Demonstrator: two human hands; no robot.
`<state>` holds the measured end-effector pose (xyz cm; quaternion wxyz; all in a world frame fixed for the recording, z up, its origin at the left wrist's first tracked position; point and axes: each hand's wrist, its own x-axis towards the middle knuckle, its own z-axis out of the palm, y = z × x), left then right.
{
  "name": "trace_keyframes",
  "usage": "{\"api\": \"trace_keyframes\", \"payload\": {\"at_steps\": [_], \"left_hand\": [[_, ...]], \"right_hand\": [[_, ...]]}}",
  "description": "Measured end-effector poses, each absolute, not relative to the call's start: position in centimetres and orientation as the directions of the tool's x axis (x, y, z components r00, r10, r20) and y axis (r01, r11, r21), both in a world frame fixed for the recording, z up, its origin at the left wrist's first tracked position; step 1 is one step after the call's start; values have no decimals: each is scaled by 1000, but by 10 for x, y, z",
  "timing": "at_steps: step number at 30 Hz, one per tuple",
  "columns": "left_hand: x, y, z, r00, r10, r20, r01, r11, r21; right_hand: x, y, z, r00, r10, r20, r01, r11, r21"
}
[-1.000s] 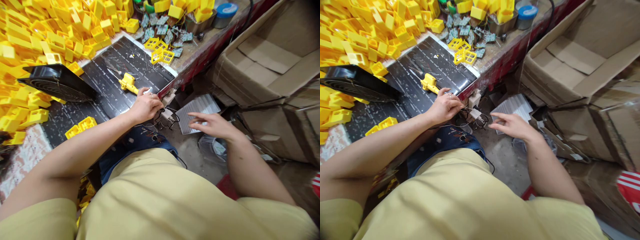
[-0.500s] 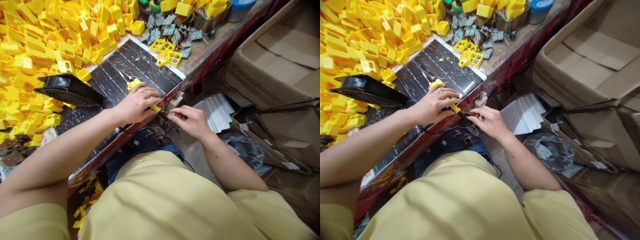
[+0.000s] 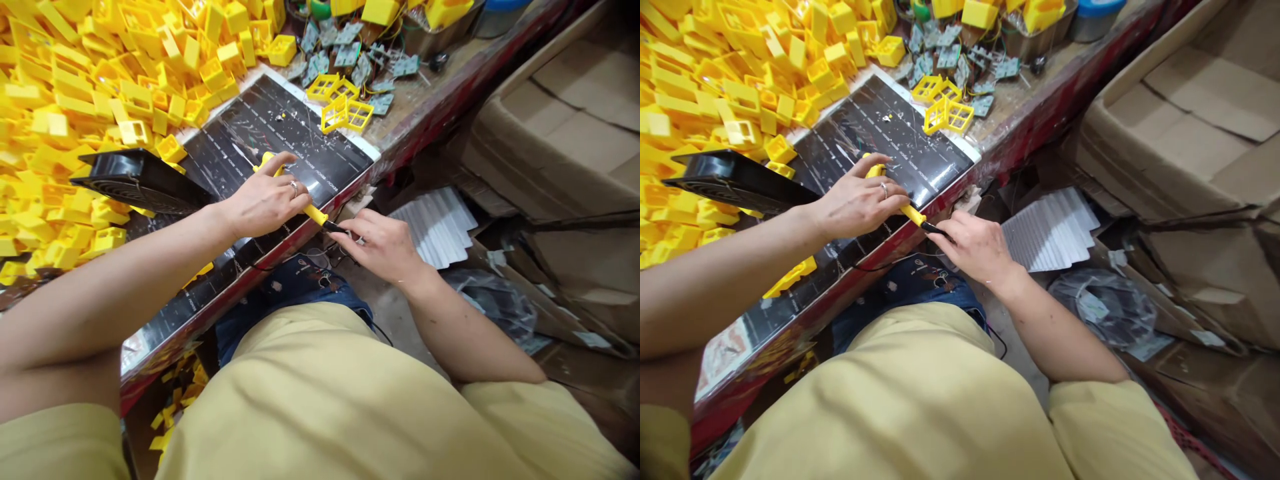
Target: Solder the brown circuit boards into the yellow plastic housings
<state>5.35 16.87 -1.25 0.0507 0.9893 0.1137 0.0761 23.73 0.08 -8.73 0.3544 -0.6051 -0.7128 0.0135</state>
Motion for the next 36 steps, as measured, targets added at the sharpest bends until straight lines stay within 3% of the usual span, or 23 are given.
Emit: {"api": "trace_keyframes", "payload": {"at_steps": [3, 6, 9, 12, 15, 18, 22, 29, 36], "left_hand": [[52, 162, -18, 976, 184, 112, 187, -982, -17], [48, 153, -19, 958, 231, 173, 240, -970, -34], [38, 154, 2, 952, 236, 193, 258, -961, -99], [26, 173, 37, 929, 329, 172, 352, -928, -122], [19, 196, 63, 926, 377, -26, 371, -919, -133], [22, 202, 65, 870, 402, -285, 338, -907, -251], [29, 192, 50, 811, 425, -402, 270, -881, -388], [31, 193, 33, 910, 297, -290, 198, -925, -325], [45, 196, 35, 891, 189, -413, 57, -948, -312]], "right_hand": [[243, 3, -82, -22, 868, 496, 923, 208, -325], [249, 7, -83, -44, 861, 506, 956, 183, -229], [252, 9, -86, -81, 843, 532, 967, 195, -163], [251, 8, -88, -109, 812, 573, 970, 214, -119], [251, 7, -88, -126, 784, 608, 969, 227, -92], [250, 5, -87, -137, 775, 617, 971, 229, -72], [250, 1, -84, -141, 775, 616, 978, 207, -37], [251, -4, -81, -156, 768, 621, 975, 222, -30], [248, -8, -81, -94, 830, 549, 975, 188, -117]]}}
